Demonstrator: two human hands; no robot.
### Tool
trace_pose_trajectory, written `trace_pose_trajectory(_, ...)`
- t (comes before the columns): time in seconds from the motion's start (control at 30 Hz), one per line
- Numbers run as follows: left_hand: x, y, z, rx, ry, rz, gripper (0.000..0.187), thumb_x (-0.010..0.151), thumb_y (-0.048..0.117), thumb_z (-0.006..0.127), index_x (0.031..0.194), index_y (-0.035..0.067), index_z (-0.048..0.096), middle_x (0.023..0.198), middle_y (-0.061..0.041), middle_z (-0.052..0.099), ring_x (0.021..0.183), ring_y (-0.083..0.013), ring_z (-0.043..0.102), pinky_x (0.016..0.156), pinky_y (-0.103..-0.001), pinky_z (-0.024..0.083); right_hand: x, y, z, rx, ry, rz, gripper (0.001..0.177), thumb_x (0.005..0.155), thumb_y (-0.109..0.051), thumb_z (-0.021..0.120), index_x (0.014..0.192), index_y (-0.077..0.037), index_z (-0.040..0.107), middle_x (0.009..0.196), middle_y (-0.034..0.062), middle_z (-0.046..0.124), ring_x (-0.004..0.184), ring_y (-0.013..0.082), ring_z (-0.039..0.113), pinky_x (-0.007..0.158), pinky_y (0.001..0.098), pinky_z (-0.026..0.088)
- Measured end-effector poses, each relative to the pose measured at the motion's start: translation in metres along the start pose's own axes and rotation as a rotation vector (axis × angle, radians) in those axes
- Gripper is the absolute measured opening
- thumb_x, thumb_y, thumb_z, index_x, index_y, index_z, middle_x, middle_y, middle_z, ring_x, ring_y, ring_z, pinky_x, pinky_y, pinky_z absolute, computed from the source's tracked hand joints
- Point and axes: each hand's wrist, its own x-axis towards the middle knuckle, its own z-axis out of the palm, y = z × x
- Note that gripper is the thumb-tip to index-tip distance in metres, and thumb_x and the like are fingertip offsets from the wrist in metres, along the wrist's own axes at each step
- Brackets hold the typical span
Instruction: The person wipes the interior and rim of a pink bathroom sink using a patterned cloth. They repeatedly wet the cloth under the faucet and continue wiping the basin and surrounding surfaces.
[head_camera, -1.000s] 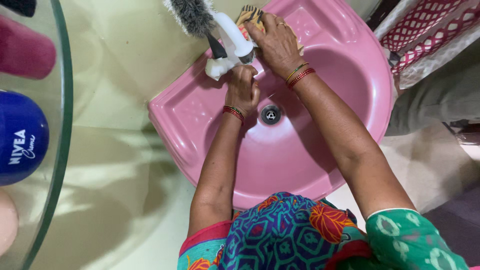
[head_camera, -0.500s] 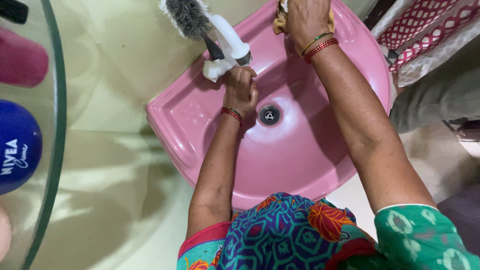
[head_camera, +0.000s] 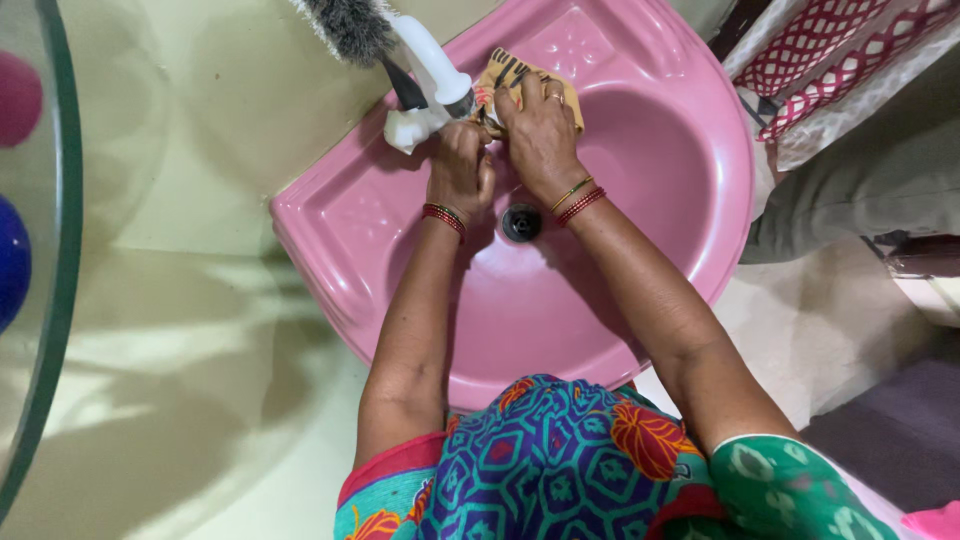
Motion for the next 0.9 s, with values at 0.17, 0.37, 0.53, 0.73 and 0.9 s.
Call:
trace_pose_trajectory(0.17, -0.006, 0.000, -0.007, -0.045, -0.052, 0.030, 0.028, 0.080, 0.001, 0.060, 0.107, 0.003, 0.053, 0.113, -0.020, 0.056, 0.113, -0.0397, 0.055, 0.102, -0.050, 0.045, -0.002, 0.044, -0.022, -0.054, -0.085, 0.103, 0.033, 0.090, -0.010, 0.069, 0.123, -0.012, 0.069, 0.115, 0.0170, 0.056, 0.103, 0.0376, 0.059, 0.077, 0.0503, 0.055)
trace_pose_trajectory(0.37, -0.051, 0.013, -0.056, 0.047, -0.158, -0.074, 0.044, 0.080, 0.006, 0.068, 0.122, 0.000, 0.056, 0.130, -0.023, 0.052, 0.132, -0.0425, 0.049, 0.118, -0.049, 0.041, -0.017, 0.059, -0.031, -0.078, 0.002, 0.221, 0.035, 0.091, -0.009, 0.068, 0.126, -0.012, 0.067, 0.121, 0.0175, 0.054, 0.114, 0.0404, 0.054, 0.092, 0.0498, 0.052)
trace_pose_trajectory(0.53, -0.088, 0.032, -0.100, 0.320, -0.381, -0.191, 0.059, 0.072, 0.016, 0.075, 0.126, 0.000, 0.058, 0.148, -0.018, 0.046, 0.146, -0.0377, 0.037, 0.123, -0.053, 0.026, -0.031, -0.011, -0.009, 0.137, 0.051, 0.225, 0.055, 0.090, 0.000, 0.069, 0.142, -0.006, 0.056, 0.134, 0.0248, 0.044, 0.129, 0.0485, 0.044, 0.108, 0.0504, 0.045)
trace_pose_trajectory(0.73, -0.109, 0.039, -0.116, 0.313, -0.349, -0.229, 0.070, 0.073, 0.019, 0.079, 0.135, 0.002, 0.053, 0.157, -0.022, 0.038, 0.150, -0.0396, 0.031, 0.125, -0.054, 0.020, -0.051, -0.067, -0.010, 0.409, -0.050, 0.256, 0.070, 0.076, 0.000, 0.080, 0.139, -0.011, 0.052, 0.135, 0.0257, 0.037, 0.131, 0.0480, 0.041, 0.106, 0.0491, 0.049)
trace_pose_trajectory(0.9, -0.107, 0.031, -0.115, 0.139, -0.207, -0.366, 0.073, 0.070, 0.012, 0.077, 0.138, 0.005, 0.048, 0.158, -0.024, 0.038, 0.148, -0.0418, 0.036, 0.126, -0.049, 0.030, -0.072, -0.108, 0.002, 0.455, -0.189, 0.065, 0.070, 0.080, 0.008, 0.075, 0.144, -0.012, 0.054, 0.139, 0.0222, 0.039, 0.130, 0.0470, 0.043, 0.104, 0.0472, 0.053)
